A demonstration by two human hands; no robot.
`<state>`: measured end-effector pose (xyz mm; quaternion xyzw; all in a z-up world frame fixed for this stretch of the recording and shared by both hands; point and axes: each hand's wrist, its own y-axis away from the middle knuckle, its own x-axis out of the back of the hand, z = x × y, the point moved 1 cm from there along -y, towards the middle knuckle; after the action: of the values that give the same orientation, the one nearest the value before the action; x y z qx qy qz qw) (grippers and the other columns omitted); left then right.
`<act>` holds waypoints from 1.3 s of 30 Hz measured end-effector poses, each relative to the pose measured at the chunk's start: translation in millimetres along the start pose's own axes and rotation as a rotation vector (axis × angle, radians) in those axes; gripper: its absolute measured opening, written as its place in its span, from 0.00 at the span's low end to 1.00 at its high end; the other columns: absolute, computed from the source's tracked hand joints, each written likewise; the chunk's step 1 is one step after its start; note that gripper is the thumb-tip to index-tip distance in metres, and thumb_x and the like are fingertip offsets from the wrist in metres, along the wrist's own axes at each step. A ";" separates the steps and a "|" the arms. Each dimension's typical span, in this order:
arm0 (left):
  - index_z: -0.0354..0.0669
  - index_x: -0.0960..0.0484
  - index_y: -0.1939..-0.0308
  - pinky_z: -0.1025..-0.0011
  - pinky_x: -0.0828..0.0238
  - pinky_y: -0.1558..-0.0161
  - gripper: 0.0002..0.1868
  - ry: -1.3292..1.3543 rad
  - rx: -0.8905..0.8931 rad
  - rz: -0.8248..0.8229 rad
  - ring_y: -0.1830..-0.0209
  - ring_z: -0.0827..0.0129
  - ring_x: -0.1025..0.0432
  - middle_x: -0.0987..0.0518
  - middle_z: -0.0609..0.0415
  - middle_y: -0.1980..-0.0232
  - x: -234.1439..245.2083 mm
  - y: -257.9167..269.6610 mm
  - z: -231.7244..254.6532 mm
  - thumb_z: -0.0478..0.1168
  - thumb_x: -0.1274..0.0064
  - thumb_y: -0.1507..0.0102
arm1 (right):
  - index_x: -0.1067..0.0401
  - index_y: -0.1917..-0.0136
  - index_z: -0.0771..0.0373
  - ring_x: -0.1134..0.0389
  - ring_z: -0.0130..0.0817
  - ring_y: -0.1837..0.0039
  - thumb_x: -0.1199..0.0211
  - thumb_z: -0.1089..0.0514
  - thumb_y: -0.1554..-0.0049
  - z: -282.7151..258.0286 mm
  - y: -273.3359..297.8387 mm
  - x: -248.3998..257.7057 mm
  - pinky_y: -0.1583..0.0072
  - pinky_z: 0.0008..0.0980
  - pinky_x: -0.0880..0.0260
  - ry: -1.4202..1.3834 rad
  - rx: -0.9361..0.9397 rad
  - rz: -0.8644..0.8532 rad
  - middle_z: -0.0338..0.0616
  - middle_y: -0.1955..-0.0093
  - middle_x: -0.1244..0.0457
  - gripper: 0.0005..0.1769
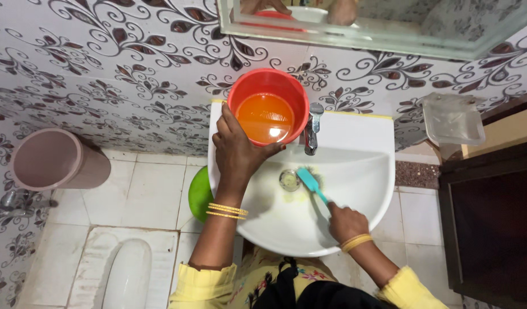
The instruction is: The person scrubs the inside of a white bathroom sink using a blue scrub brush while holding an orange bowl in the other hand. They repeatedly pour water from the bowl into the sink to rinse the surface during the cleaning process.
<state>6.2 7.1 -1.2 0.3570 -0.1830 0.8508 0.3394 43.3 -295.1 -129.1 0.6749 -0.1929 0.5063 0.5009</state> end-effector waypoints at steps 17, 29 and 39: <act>0.33 0.61 0.23 0.49 0.32 0.41 0.82 -0.086 0.083 -0.103 0.35 0.35 0.37 0.42 0.34 0.27 2.8 -4.2 8.1 0.59 0.19 0.64 | 0.34 0.30 0.47 0.26 0.48 0.53 0.44 0.56 0.42 45.2 19.9 2.6 0.53 0.47 0.25 0.055 0.030 -0.070 0.50 0.54 0.30 0.26; 0.34 0.62 0.23 0.49 0.32 0.41 0.82 -0.082 0.081 -0.101 0.36 0.35 0.37 0.41 0.35 0.28 1.6 -2.8 7.3 0.59 0.18 0.64 | 0.32 0.29 0.46 0.25 0.51 0.55 0.46 0.58 0.42 54.5 4.9 15.1 0.53 0.47 0.24 0.021 -0.032 0.076 0.55 0.55 0.30 0.27; 0.28 0.60 0.24 0.49 0.32 0.40 0.83 -0.050 -0.017 -0.056 0.39 0.35 0.33 0.38 0.30 0.32 2.2 -3.7 2.9 0.62 0.19 0.64 | 0.29 0.32 0.44 0.25 0.50 0.54 0.44 0.57 0.40 1.0 -1.5 8.3 0.52 0.49 0.24 0.005 0.048 0.020 0.53 0.54 0.29 0.22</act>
<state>9.2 9.1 2.7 0.3802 -0.1885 0.8303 0.3612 48.4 -293.3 -122.6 0.6834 -0.1861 0.5176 0.4800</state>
